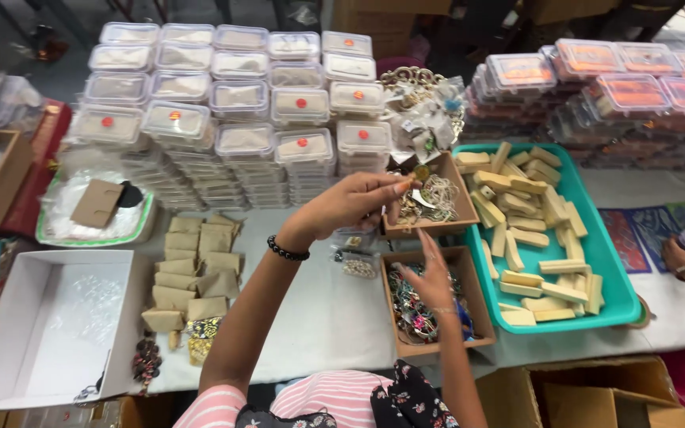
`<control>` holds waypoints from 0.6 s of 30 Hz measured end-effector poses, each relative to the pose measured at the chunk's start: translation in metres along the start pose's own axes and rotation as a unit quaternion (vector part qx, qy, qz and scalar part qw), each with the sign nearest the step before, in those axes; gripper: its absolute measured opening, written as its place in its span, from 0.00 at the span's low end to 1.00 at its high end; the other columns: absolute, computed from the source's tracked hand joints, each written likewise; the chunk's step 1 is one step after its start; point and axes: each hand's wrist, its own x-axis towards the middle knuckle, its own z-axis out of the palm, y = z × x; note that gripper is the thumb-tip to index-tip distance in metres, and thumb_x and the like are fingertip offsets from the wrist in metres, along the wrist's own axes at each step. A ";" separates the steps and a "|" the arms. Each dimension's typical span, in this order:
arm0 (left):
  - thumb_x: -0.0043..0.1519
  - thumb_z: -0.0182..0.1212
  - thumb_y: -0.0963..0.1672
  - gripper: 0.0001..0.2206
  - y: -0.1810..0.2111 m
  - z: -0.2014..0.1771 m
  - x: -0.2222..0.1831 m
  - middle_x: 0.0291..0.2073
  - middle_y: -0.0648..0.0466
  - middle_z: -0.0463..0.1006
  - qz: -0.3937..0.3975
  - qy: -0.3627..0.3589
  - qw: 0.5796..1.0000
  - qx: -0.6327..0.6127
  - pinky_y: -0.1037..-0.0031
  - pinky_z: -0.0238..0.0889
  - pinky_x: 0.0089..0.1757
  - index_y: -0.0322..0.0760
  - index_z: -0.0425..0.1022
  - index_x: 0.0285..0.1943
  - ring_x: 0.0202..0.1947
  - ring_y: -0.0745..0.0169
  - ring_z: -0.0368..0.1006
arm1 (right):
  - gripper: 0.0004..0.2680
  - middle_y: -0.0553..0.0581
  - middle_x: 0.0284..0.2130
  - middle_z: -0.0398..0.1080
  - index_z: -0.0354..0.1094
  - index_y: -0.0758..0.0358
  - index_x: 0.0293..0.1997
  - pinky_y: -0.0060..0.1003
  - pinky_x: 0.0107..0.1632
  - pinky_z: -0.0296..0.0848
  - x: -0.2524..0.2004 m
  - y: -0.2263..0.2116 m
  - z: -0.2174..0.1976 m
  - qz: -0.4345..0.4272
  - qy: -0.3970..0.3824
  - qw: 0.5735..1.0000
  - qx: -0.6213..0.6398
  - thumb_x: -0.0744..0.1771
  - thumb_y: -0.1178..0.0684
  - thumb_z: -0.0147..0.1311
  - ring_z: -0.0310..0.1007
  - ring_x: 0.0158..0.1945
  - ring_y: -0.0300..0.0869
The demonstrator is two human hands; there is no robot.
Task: Sorting various jewelry items such as necklaces and bracelets and packing them into plastic bags and storage containers.
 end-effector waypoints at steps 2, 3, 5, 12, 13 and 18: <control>0.71 0.50 0.51 0.23 -0.008 -0.010 -0.011 0.28 0.62 0.74 0.023 -0.002 0.999 -0.031 0.87 0.55 0.23 0.36 0.69 0.71 0.21 0.82 0.60 | 0.36 0.57 0.69 0.58 0.47 0.53 0.76 0.46 0.69 0.59 0.032 -0.072 0.035 0.051 -0.028 0.986 0.156 0.60 0.49 0.66 0.61 0.69 0.50; 0.70 0.51 0.52 0.24 -0.012 -0.015 -0.018 0.28 0.63 0.74 0.046 -0.010 0.997 -0.063 0.86 0.55 0.23 0.36 0.68 0.71 0.21 0.81 0.61 | 0.36 0.54 0.67 0.59 0.44 0.50 0.75 0.43 0.67 0.60 0.046 -0.109 0.053 0.106 -0.053 0.945 0.304 0.60 0.48 0.66 0.64 0.65 0.47; 0.71 0.50 0.52 0.24 -0.003 -0.027 -0.049 0.28 0.63 0.74 0.081 0.020 0.991 -0.101 0.87 0.55 0.24 0.33 0.69 0.71 0.21 0.81 0.61 | 0.25 0.54 0.57 0.68 0.59 0.57 0.66 0.43 0.61 0.65 0.049 -0.072 0.115 0.127 -0.119 0.938 0.301 0.63 0.47 0.63 0.68 0.58 0.44; 0.76 0.48 0.47 0.21 -0.147 -0.161 -0.171 0.30 0.57 0.77 0.212 0.171 0.842 -0.466 0.81 0.64 0.32 0.21 0.68 0.68 0.27 0.70 0.71 | 0.06 0.50 0.30 0.70 0.70 0.61 0.39 0.46 0.55 0.73 0.000 -0.011 0.147 0.207 -0.148 0.596 0.762 0.67 0.51 0.59 0.73 0.41 0.42; 0.76 0.48 0.47 0.21 -0.162 -0.163 -0.175 0.30 0.57 0.77 0.212 0.173 0.842 -0.465 0.81 0.64 0.32 0.21 0.68 0.68 0.27 0.70 0.71 | 0.06 0.50 0.30 0.70 0.70 0.61 0.39 0.46 0.55 0.73 0.004 -0.028 0.137 0.207 -0.150 0.594 0.763 0.67 0.51 0.59 0.73 0.41 0.42; 0.68 0.46 0.48 0.20 -0.168 -0.149 -0.180 0.60 0.48 0.76 0.235 0.299 0.755 -0.534 0.62 0.67 0.56 0.32 0.68 0.64 0.62 0.54 0.72 | 0.04 0.49 0.28 0.69 0.72 0.60 0.39 0.39 0.48 0.71 0.026 -0.119 0.104 0.109 -0.246 0.811 0.519 0.66 0.52 0.57 0.71 0.36 0.38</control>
